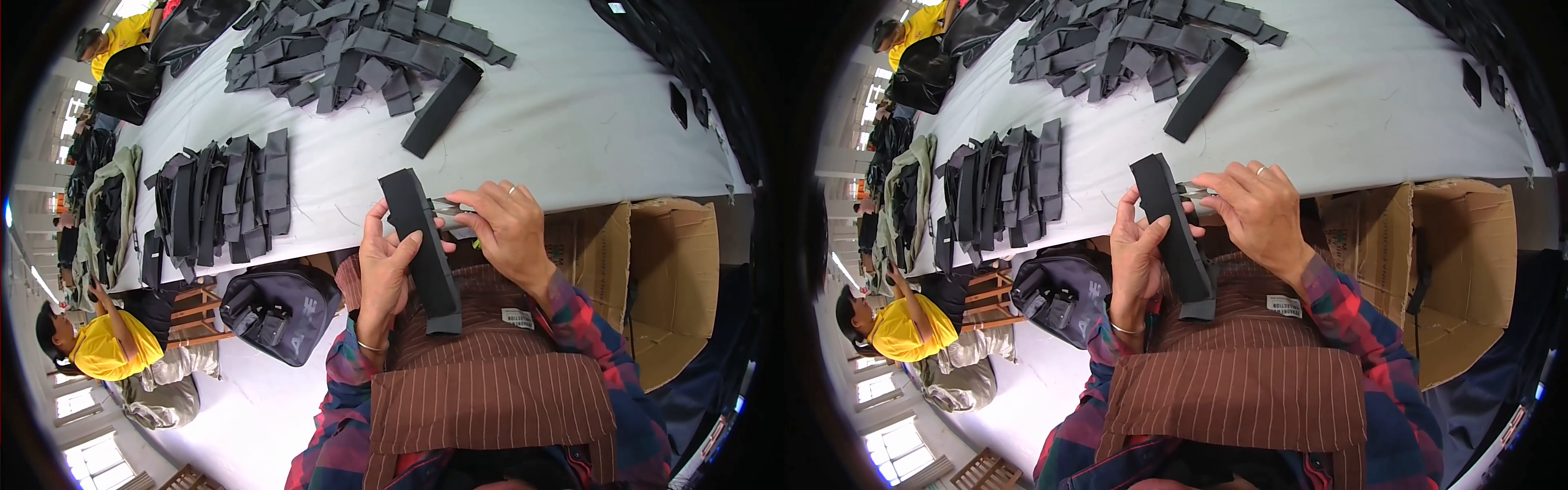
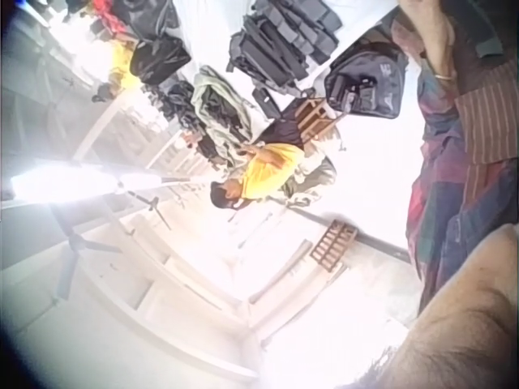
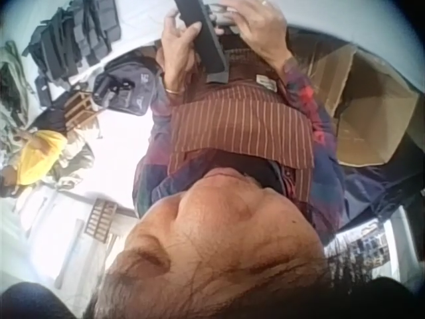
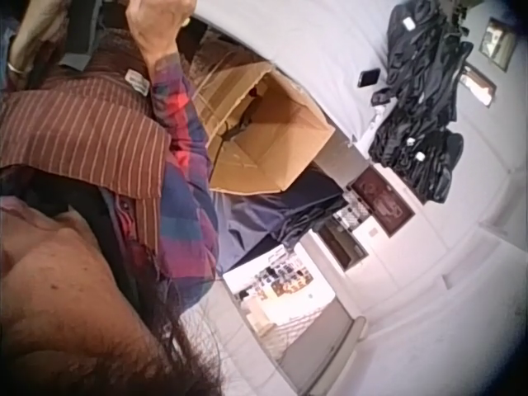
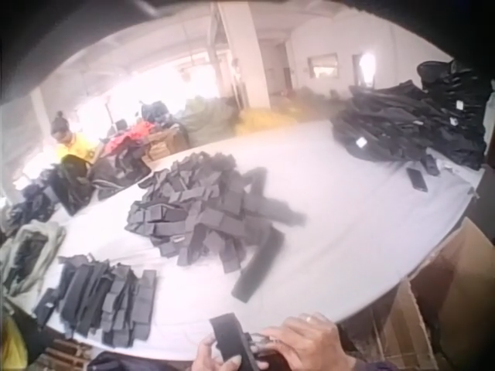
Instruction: The recorder is using snips to trim thread and assemble small black fabric components at a factory workbench.
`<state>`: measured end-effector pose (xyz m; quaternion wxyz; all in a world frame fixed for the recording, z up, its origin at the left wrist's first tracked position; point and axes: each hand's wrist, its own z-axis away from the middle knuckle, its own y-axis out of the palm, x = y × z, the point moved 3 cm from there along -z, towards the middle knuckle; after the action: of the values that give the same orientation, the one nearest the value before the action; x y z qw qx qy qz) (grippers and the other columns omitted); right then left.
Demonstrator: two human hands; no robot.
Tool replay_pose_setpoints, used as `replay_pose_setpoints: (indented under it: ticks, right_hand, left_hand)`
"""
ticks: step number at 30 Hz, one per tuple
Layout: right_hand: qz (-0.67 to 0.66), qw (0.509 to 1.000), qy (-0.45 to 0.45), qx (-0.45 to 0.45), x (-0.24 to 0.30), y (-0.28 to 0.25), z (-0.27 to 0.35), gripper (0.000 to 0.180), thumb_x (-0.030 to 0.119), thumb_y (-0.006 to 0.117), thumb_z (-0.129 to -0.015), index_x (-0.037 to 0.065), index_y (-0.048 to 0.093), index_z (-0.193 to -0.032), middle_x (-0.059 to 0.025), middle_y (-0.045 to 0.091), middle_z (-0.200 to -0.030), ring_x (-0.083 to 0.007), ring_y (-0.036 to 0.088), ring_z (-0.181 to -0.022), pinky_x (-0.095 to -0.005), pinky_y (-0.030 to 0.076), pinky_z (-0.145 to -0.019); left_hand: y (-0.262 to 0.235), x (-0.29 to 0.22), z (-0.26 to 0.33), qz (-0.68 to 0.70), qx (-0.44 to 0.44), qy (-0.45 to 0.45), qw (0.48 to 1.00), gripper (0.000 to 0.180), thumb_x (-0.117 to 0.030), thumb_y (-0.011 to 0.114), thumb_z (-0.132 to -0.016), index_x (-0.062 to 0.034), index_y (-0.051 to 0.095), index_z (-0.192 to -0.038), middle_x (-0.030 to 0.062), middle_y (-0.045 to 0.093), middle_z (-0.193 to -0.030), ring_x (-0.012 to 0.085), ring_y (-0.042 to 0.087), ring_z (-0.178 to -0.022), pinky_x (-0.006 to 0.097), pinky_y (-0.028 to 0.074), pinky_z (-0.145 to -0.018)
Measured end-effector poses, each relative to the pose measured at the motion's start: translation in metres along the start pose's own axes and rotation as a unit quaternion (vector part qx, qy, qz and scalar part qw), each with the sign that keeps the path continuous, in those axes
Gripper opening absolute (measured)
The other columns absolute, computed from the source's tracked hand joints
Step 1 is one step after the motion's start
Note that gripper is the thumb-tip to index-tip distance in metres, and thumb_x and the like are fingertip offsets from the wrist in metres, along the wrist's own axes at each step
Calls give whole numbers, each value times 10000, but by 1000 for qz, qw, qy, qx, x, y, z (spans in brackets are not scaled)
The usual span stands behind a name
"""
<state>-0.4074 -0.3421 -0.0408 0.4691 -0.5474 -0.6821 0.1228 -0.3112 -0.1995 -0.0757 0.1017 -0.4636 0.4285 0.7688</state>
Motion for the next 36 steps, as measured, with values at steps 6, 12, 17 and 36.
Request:
replay_pose_setpoints:
  ticks: [6,12,17,36]
  right_hand:
    - [-10,1000,-4,0,-2,1,2,202,137,690,-786,147,679,-988,-4,542,-705,-205,495,-636,-335,340,-596]
    - [-74,997,24,22,-7,3,5,180,103,678,-801,125,680,-979,-23,591,-741,-216,524,-651,-323,373,-615]
    - [-122,989,89,6,-6,0,2,178,83,667,-803,95,672,-981,-44,635,-806,-222,561,-686,-314,420,-650]
    - [1,999,16,-51,-10,7,-15,150,110,685,-803,93,662,-950,-28,629,-815,-206,551,-676,-318,419,-626]
  left_hand:
    - [0,0,1,28,13,-23,999,539,36,508,-908,-32,210,-1353,286,611,-1068,352,691,-832,399,608,-696]
    - [0,3,2,68,32,-53,996,590,15,525,-903,-41,191,-1387,288,618,-1071,346,694,-822,392,603,-713]
    - [0,5,3,17,26,-31,999,600,47,496,-904,-42,200,-1418,275,633,-1056,314,700,-801,363,599,-693]
    - [7,17,9,-59,42,-45,996,637,67,465,-907,-29,201,-1479,235,649,-1046,273,700,-768,322,583,-684]
